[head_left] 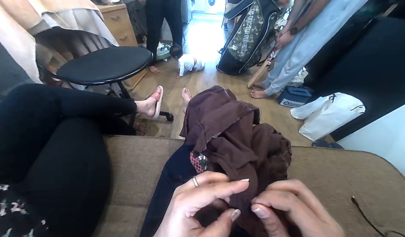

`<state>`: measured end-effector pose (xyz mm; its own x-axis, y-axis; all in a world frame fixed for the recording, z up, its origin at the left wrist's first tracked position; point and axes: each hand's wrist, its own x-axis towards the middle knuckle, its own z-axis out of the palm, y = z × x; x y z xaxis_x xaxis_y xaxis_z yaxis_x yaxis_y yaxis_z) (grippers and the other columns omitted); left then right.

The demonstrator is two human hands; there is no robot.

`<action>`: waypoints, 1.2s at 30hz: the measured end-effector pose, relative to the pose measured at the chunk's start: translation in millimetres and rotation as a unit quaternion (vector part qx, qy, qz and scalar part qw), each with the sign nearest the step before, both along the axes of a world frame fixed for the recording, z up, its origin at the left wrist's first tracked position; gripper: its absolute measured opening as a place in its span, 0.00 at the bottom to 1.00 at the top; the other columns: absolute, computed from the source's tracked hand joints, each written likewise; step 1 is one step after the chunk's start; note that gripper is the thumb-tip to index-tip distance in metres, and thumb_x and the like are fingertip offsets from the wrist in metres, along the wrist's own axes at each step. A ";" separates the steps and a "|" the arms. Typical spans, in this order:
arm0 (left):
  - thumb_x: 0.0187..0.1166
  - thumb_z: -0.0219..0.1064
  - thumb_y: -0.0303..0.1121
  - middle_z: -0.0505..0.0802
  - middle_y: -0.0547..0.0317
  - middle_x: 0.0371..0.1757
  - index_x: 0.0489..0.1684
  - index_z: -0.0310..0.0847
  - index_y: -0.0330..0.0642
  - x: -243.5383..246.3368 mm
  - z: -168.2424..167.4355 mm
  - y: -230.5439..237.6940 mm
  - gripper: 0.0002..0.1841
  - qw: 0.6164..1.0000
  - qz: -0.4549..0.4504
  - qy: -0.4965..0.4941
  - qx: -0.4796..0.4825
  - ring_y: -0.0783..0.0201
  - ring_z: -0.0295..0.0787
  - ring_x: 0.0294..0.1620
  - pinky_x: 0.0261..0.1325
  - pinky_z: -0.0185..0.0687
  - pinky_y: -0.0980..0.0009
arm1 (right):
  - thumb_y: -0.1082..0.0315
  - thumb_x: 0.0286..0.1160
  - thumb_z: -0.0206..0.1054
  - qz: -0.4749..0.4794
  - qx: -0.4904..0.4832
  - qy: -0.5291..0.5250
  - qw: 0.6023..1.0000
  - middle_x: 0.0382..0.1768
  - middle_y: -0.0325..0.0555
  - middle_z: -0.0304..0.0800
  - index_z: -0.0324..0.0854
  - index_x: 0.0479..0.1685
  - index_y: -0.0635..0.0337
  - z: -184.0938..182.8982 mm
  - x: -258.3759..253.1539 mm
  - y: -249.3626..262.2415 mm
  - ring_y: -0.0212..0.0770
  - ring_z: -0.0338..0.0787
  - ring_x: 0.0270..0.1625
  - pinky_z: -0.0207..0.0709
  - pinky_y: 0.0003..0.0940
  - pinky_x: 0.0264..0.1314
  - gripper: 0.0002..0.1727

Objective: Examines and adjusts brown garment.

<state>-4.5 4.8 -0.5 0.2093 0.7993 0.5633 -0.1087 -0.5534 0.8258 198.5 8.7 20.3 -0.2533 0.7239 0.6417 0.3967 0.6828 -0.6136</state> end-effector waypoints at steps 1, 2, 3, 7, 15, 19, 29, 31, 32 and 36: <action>0.74 0.74 0.21 0.89 0.56 0.62 0.69 0.86 0.41 -0.7 0.0 0.4 0.22 1.000 -0.003 0.006 -0.001 0.75 0.91 0.50 0.51 0.92 0.79 | 0.60 0.85 0.66 0.001 -0.005 -0.004 1.000 0.44 0.37 0.82 0.83 0.40 0.56 2.0 6.1 1.5 0.18 0.81 0.50 0.74 0.08 0.54 0.10; 0.74 0.74 0.21 0.89 0.56 0.61 0.70 0.86 0.42 -1.3 0.2 0.6 0.23 1.000 -0.008 0.013 -0.003 0.75 0.90 0.49 0.51 0.91 0.79 | 0.59 0.86 0.65 -0.002 -0.003 -0.007 1.000 0.44 0.35 0.82 0.82 0.39 0.54 3.8 12.6 3.3 0.16 0.81 0.50 0.74 0.07 0.54 0.10; 0.74 0.74 0.21 0.89 0.56 0.60 0.70 0.86 0.42 -1.6 0.5 0.8 0.23 1.000 -0.016 0.021 -0.007 0.75 0.90 0.49 0.51 0.90 0.79 | 0.57 0.87 0.63 -0.011 0.002 -0.013 1.000 0.45 0.33 0.81 0.81 0.39 0.53 5.8 19.1 5.1 0.15 0.81 0.50 0.74 0.06 0.54 0.11; 0.74 0.73 0.20 0.89 0.55 0.62 0.72 0.84 0.41 -3.0 1.0 1.4 0.25 0.999 -0.032 0.026 -0.020 0.74 0.90 0.49 0.51 0.91 0.78 | 0.52 0.90 0.57 -0.121 0.083 -0.046 0.988 0.42 0.31 0.79 0.78 0.38 0.50 10.1 39.9 14.3 0.15 0.79 0.46 0.70 0.08 0.51 0.15; 0.73 0.74 0.20 0.89 0.56 0.64 0.72 0.85 0.42 -7.3 -0.3 4.3 0.25 0.999 -0.028 0.009 -0.030 0.74 0.91 0.47 0.49 0.92 0.78 | 0.65 0.88 0.54 -0.303 0.176 -0.054 0.935 0.31 0.50 0.76 0.74 0.31 0.70 6.0 92.2 42.0 0.27 0.74 0.33 0.65 0.18 0.34 0.18; 0.73 0.74 0.20 0.89 0.57 0.65 0.71 0.85 0.41 -9.9 -0.6 4.9 0.25 0.999 -0.027 0.004 -0.037 0.75 0.91 0.46 0.47 0.92 0.79 | 0.70 0.84 0.53 -0.362 0.169 -0.072 0.914 0.32 0.56 0.75 0.75 0.29 0.75 8.1 105.8 45.4 0.34 0.75 0.34 0.67 0.22 0.34 0.17; 0.72 0.74 0.20 0.88 0.60 0.68 0.73 0.84 0.43 -13.4 -4.1 8.8 0.27 0.999 -0.022 -0.022 -0.040 0.74 0.92 0.47 0.48 0.93 0.77 | 0.64 0.88 0.58 -0.357 0.154 -0.046 0.920 0.39 0.56 0.78 0.79 0.41 0.77 -8.0 119.7 58.8 0.30 0.79 0.37 0.73 0.19 0.37 0.19; 0.72 0.75 0.23 0.87 0.61 0.68 0.77 0.80 0.46 -14.8 -3.4 11.1 0.30 0.998 0.008 -0.035 -0.049 0.71 0.93 0.47 0.49 0.95 0.74 | 0.60 0.90 0.59 -0.284 0.165 -0.029 0.944 0.43 0.52 0.80 0.79 0.50 0.73 -11.2 103.1 51.0 0.27 0.80 0.40 0.74 0.18 0.40 0.18; 0.72 0.76 0.24 0.87 0.60 0.67 0.79 0.77 0.47 -15.5 -1.7 12.5 0.31 0.997 0.024 -0.043 -0.054 0.70 0.93 0.47 0.49 0.95 0.73 | 0.56 0.90 0.59 -0.241 0.153 -0.025 0.958 0.44 0.43 0.81 0.78 0.50 0.63 -11.9 89.2 42.6 0.22 0.81 0.41 0.75 0.15 0.42 0.17; 0.72 0.77 0.26 0.94 0.61 0.55 0.74 0.79 0.51 -25.9 1.6 24.9 0.28 0.992 0.047 -0.081 -0.081 0.70 0.94 0.43 0.48 0.93 0.76 | 0.52 0.88 0.62 0.110 -0.030 0.017 0.993 0.45 0.31 0.85 0.84 0.47 0.49 -39.3 27.2 10.1 0.19 0.85 0.52 0.78 0.13 0.57 0.12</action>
<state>-30.4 29.7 1.1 0.0467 0.8937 0.4463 -0.2025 -0.4290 0.8803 225.7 18.8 -19.0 -0.3878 0.6915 0.6095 0.2207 0.7117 -0.6669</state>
